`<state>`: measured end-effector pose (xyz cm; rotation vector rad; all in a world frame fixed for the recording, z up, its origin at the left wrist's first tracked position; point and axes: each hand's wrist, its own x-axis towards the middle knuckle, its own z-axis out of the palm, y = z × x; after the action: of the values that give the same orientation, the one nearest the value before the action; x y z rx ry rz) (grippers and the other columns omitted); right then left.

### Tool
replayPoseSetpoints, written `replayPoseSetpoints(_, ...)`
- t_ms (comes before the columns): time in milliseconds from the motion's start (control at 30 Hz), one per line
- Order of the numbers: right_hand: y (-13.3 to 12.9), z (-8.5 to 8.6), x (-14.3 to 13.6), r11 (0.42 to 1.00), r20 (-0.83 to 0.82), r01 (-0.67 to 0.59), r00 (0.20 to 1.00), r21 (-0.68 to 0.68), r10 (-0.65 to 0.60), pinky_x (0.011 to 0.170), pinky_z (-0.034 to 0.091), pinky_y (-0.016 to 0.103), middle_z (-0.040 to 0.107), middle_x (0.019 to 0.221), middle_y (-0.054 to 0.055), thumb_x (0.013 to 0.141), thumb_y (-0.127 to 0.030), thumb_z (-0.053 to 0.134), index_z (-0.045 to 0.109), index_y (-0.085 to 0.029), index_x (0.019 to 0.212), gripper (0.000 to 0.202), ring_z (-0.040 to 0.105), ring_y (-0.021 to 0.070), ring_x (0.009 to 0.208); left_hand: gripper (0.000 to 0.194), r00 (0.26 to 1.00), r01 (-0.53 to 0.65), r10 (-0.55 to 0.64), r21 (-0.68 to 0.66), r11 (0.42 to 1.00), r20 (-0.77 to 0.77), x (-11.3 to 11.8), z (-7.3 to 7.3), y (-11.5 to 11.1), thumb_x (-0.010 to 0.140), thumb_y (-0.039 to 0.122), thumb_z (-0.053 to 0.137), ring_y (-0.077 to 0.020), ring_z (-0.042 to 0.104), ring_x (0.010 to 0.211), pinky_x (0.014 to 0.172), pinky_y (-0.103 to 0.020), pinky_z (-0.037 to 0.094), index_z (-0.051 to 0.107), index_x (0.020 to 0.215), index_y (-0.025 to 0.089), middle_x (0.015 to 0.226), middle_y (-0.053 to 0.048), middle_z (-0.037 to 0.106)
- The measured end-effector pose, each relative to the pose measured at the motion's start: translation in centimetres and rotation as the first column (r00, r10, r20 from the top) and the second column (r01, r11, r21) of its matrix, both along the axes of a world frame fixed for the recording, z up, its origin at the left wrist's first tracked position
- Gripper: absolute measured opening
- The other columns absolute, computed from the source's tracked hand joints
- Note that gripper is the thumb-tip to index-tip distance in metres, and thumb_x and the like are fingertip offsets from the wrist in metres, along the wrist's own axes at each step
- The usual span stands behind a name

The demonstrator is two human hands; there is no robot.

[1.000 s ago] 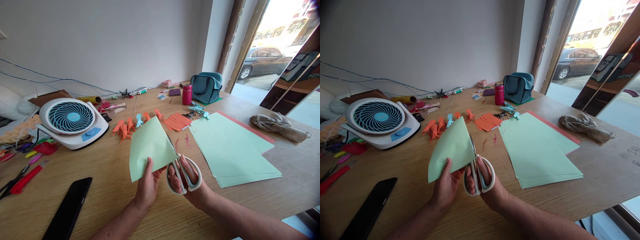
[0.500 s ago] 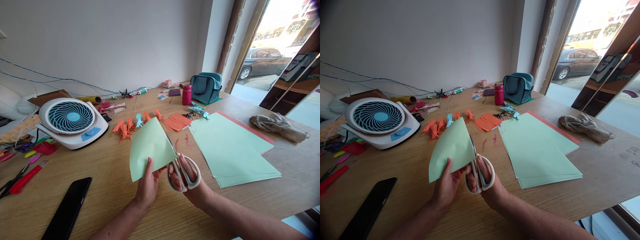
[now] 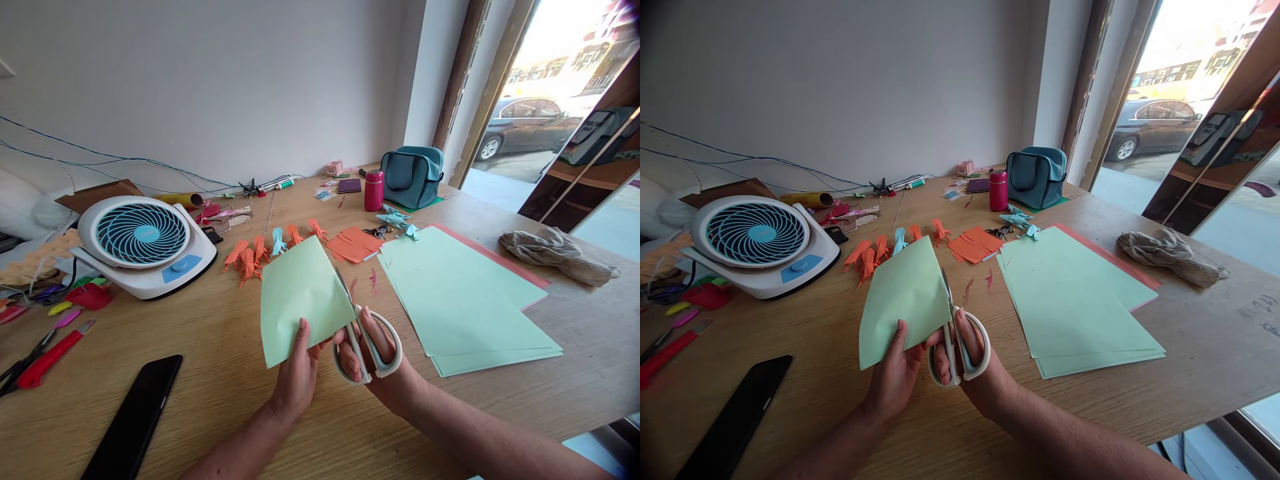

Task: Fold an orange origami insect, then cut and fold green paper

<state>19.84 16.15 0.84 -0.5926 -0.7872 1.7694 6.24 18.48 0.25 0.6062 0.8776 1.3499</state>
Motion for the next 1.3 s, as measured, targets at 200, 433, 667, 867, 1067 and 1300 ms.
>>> replayPoseSetpoints(200,0.06,0.08,-0.03,1.0,-0.024,0.02,1.0,0.016,-0.02,0.05,0.034,0.032,0.047,0.051,0.0,0.096,-0.068,0.041,0.065,-0.023,0.083,0.053,0.035,0.0129,0.046,0.049,0.997,-0.071,0.071,0.008,0.997,-0.018,0.16,-0.03,-0.12,0.072,0.046,0.083,-0.0283,0.065,0.117,0.099,-0.038,0.053,0.068,0.112,0.022,0.121,-0.005,0.072)
replayPoseSetpoints(433,0.19,0.05,-0.05,1.0,-0.029,0.018,0.999,-0.003,-0.018,0.05,0.029,0.033,0.043,0.049,-0.002,0.093,-0.071,0.046,0.062,-0.023,0.08,0.052,0.032,0.0131,0.046,0.051,0.997,-0.07,0.07,0.005,0.998,-0.016,0.29,0.17,-0.06,0.073,0.043,0.083,-0.0279,0.065,0.116,0.1,-0.037,0.052,0.067,0.116,0.021,0.117,-0.006,0.073)
replayPoseSetpoints(667,0.07,0.07,0.01,1.0,-0.019,0.022,1.0,0.002,-0.022,0.051,0.03,0.033,0.045,0.051,-0.001,0.095,-0.068,0.043,0.065,-0.023,0.082,0.052,0.034,0.0139,0.047,0.053,0.998,-0.058,0.058,0.027,0.998,-0.012,0.43,0.3,-0.28,0.073,0.04,0.083,-0.0272,0.065,0.116,0.1,-0.036,0.052,0.066,0.121,0.022,0.117,-0.006,0.073)
replayPoseSetpoints(867,0.21,0.23,0.08,0.999,0.019,0.033,0.999,-0.001,-0.033,0.051,0.034,0.034,0.046,0.053,-0.001,0.089,-0.076,0.046,0.063,-0.024,0.08,0.055,0.036,0.0152,0.047,0.049,0.997,-0.071,0.071,0.0,0.997,-0.013,0.38,-0.21,-0.4,0.071,0.046,0.085,-0.0238,0.067,0.11,0.092,-0.032,0.055,0.07,0.112,0.024,0.113,-0.003,0.074)
replayPoseSetpoints(1067,0.19,0.26,0.05,0.999,0.003,0.046,0.999,-0.004,-0.046,0.05,0.032,0.034,0.044,0.05,-0.001,0.092,-0.071,0.046,0.062,-0.024,0.079,0.051,0.033,0.0143,0.046,0.048,0.997,-0.072,0.072,0.006,0.997,-0.017,0.37,-0.11,-0.4,0.073,0.045,0.083,-0.0218,0.069,0.103,0.089,-0.032,0.056,0.069,0.115,0.026,0.112,-0.001,0.074)
replayPoseSetpoints(1300,0.25,0.18,0.0,0.999,-0.009,0.039,0.999,-0.009,-0.04,0.05,0.03,0.033,0.044,0.049,-0.001,0.092,-0.07,0.046,0.062,-0.023,0.079,0.051,0.032,0.014,0.046,0.043,0.997,-0.081,0.081,-0.006,0.997,0.0,0.39,-0.21,-0.45,0.074,0.044,0.083,-0.0223,0.07,0.101,0.088,-0.031,0.056,0.07,0.109,0.023,0.113,-0.004,0.075)
